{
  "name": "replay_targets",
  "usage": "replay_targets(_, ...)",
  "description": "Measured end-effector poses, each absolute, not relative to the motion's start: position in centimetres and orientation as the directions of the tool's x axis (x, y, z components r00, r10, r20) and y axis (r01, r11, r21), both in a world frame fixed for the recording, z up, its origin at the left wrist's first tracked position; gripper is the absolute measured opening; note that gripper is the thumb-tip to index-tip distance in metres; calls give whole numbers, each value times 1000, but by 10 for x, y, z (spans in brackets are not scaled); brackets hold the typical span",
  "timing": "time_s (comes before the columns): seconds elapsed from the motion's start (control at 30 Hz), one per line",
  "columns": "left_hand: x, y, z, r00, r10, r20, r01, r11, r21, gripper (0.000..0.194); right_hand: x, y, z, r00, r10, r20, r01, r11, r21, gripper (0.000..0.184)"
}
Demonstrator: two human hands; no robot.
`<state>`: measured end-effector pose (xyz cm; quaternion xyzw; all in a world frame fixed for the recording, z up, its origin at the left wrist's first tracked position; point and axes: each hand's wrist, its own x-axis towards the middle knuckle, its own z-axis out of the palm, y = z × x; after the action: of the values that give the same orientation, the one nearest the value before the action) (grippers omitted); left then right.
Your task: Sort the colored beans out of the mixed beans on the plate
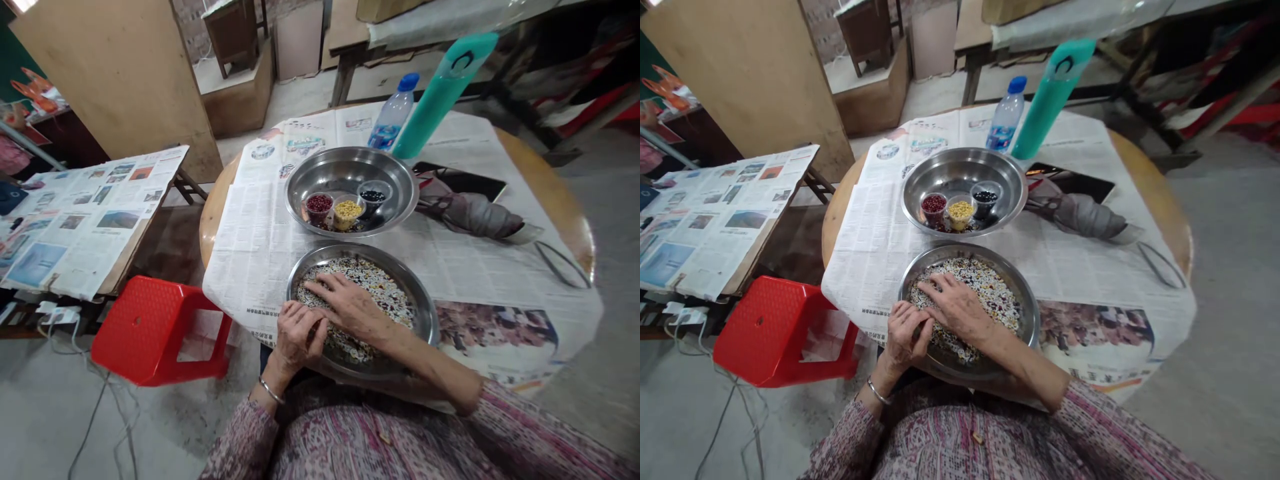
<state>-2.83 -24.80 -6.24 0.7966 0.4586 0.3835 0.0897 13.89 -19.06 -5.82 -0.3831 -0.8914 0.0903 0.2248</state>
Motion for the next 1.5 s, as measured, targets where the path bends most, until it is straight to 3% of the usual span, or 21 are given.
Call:
replay_targets(0.1,-29,-248,-64,282,807,519,667,-554,498,19,140,-201,-58,-714,641,281,552,763,-338,19)
replay_targets(0.17,-29,-248,-65,276,808,521,666,-552,502,19,154,-202,-61,-711,650,269,577,758,-305,18)
replay_targets(0.3,-29,-248,-67,273,804,529,661,-556,504,17,194,-194,-65,-517,774,365,772,606,-192,25)
replay_targets(0.37,-29,-248,-67,275,808,521,666,-551,502,18,209,-192,-67,-430,816,387,840,518,-160,21)
replay_targets(0.53,-28,-248,-65,276,795,540,667,-563,489,18,216,-208,-78,-340,876,342,867,433,-248,20)
replay_targets(0.63,-28,-248,-65,275,787,553,666,-571,481,17,200,-219,-78,-372,868,329,787,483,-384,13)
replay_targets(0.77,-28,-248,-64,281,783,554,668,-575,473,17,179,-227,-64,-446,843,301,640,536,-551,17)
replay_targets(0.9,-28,-248,-65,277,780,560,646,-583,493,14,193,-237,-54,-527,822,217,689,563,-457,11)
replay_targets(0.97,-27,-247,-66,273,775,570,639,-589,495,14,208,-245,-55,-613,781,118,688,601,-407,17)
replay_targets(1.1,-27,-247,-65,266,767,584,640,-594,488,14,216,-252,-58,-714,699,30,634,664,-396,21)
replay_targets(1.33,-28,-247,-66,266,757,598,628,-606,488,12,178,-207,-53,-556,791,255,733,611,-299,28)
replay_targets(1.5,-28,-247,-70,251,763,595,635,-594,494,12,174,-192,-56,-428,815,391,754,561,-343,28)
